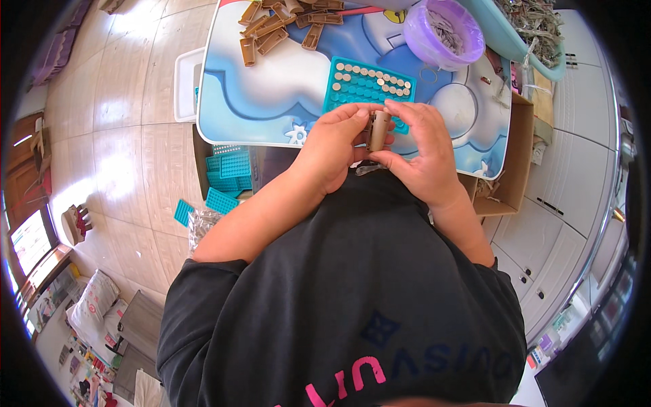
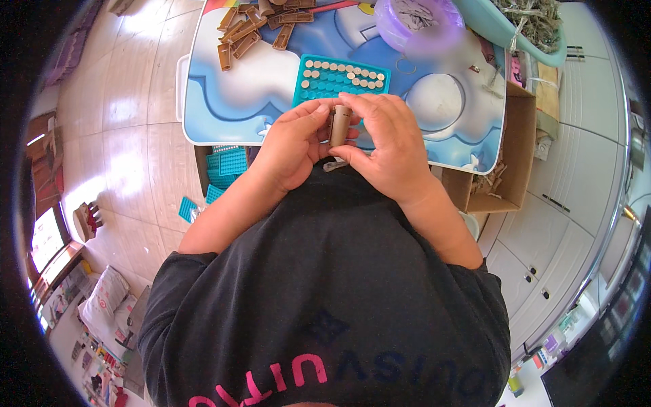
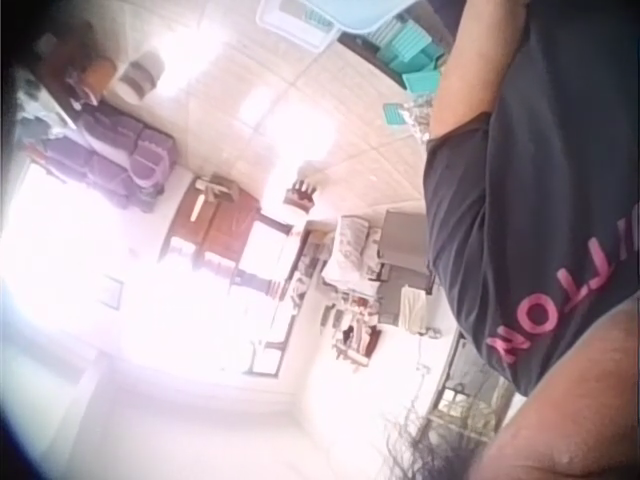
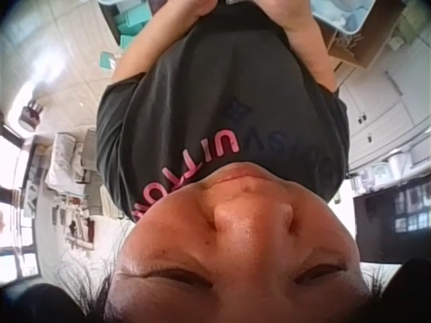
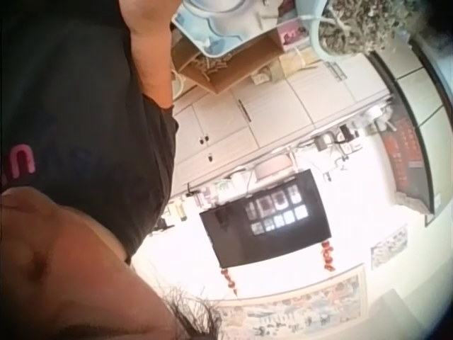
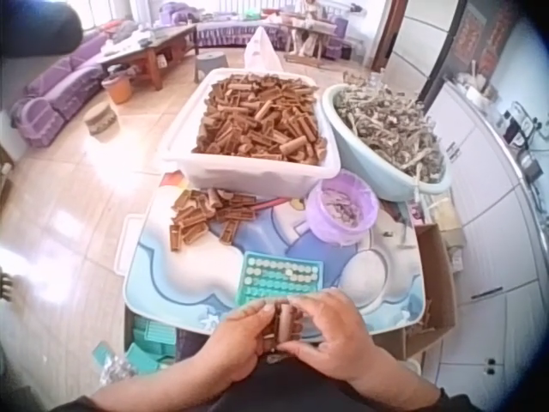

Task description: The person assembles small brown plastic components by hand, fitting them into an assembly tray.

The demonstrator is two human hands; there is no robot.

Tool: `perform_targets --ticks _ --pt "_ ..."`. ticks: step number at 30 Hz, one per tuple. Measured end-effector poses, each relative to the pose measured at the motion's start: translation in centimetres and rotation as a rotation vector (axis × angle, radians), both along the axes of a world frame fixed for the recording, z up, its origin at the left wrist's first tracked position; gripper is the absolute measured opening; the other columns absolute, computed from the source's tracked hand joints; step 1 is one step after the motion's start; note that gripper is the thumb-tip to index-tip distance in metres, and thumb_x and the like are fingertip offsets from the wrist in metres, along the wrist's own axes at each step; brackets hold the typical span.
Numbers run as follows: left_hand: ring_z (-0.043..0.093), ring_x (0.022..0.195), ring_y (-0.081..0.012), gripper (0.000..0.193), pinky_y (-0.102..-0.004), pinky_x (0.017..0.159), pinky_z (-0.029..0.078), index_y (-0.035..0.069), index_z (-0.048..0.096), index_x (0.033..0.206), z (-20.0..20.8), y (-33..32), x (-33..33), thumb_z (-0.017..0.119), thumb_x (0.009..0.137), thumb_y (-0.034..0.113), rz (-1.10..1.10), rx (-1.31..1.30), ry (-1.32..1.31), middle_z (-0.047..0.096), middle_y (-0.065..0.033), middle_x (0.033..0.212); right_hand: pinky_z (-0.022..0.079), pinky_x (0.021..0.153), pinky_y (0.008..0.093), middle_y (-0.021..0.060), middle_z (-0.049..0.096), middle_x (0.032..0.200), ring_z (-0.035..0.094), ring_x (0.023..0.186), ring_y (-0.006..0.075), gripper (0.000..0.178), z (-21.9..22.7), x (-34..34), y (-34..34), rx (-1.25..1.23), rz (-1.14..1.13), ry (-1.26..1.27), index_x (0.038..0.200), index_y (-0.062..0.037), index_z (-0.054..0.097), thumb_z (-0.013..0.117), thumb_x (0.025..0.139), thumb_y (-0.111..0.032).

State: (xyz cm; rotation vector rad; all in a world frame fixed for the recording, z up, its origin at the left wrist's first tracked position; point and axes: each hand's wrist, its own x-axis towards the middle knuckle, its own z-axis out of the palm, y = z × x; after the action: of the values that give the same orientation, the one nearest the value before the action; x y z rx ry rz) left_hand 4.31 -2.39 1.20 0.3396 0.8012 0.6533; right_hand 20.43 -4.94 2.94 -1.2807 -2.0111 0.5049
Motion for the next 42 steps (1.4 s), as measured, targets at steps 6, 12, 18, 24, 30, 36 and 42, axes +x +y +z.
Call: perform_targets --ticks 6,12,18,24,30,36,42 --pt "0.062 0.092 -0.0226 0.03 -0.0338 0.078 0.053 -0.002 0.048 0.118 0.1 0.1 0.1 0.036 0.096 0.015 0.001 0.008 -0.006 0.058 -0.013 0.107 0.043 0.083 0.039 0.009 0.06 0.106 0.055 0.093 0.0295 0.064 -0.2 0.0 0.0 -0.021 -0.004 0.02 0.115 -0.0063 0.054 0.08 0.057 -0.016" --pt "0.061 0.094 -0.0208 0.029 -0.0316 0.079 0.053 -0.003 0.048 0.119 -0.1 -0.3 0.5 0.047 0.092 0.008 -0.006 0.073 0.001 0.059 -0.0125 0.106 0.042 0.084 0.0392 0.0093 0.059 0.106 0.055 0.094 0.0302 0.064 -0.8 0.1 0.0 -0.015 -0.007 0.033 0.115 -0.0062 0.053 0.079 0.057 -0.015" --pt "0.059 0.097 -0.0164 0.051 -0.0265 0.081 0.049 -0.001 0.033 0.132 -0.5 -1.0 0.6 0.056 0.086 -0.001 -0.061 0.328 0.129 0.06 -0.0124 0.108 0.045 0.079 0.0325 0.0092 0.058 0.101 0.056 0.092 0.0237 0.04 -0.4 1.3 -0.1 -0.285 -0.061 0.364 0.108 -0.0016 0.058 0.072 0.072 -0.012" --pt "0.058 0.091 -0.0115 0.061 -0.0237 0.076 0.048 0.0 0.025 0.136 0.6 -1.4 0.5 0.06 0.086 0.002 -0.143 0.742 0.391 0.062 -0.0094 0.102 0.044 0.074 0.026 0.0075 0.056 0.098 0.054 0.084 0.015 0.028 -0.8 1.7 0.3 -0.239 -0.006 0.28 0.1 0.0015 0.06 0.068 0.08 -0.015" --pt "0.059 0.083 -0.0096 0.027 -0.0228 0.073 0.048 -0.003 0.054 0.109 0.9 -0.7 -0.1 0.062 0.085 0.005 -0.154 0.536 0.378 0.064 -0.0056 0.092 0.04 0.071 0.0229 0.0026 0.055 0.087 0.048 0.078 0.0096 0.025 -1.6 1.5 -0.3 -0.368 -0.087 0.69 0.097 -0.0004 0.057 0.067 0.082 -0.018" --pt "0.06 0.078 -0.0088 0.018 -0.0231 0.069 0.05 -0.003 0.057 0.101 0.3 -1.6 0.3 0.061 0.086 0.005 0.063 0.488 0.209 0.064 -0.006 0.088 0.04 0.071 0.0222 0.0015 0.054 0.084 0.048 0.077 0.0089 0.023 -1.9 0.1 -0.1 -0.308 -0.08 0.854 0.096 0.0 0.055 0.063 0.086 -0.019" --pt "0.06 0.075 -0.0104 0.017 -0.0241 0.066 0.051 -0.002 0.054 0.103 0.4 -0.3 -0.2 0.057 0.089 0.008 -0.081 0.418 0.262 0.062 -0.007 0.087 0.041 0.071 0.0228 0.0011 0.055 0.087 0.049 0.079 0.0079 0.024 -2.8 -0.1 0.0 -0.401 -0.159 0.892 0.098 0.0004 0.054 0.062 0.087 -0.02"
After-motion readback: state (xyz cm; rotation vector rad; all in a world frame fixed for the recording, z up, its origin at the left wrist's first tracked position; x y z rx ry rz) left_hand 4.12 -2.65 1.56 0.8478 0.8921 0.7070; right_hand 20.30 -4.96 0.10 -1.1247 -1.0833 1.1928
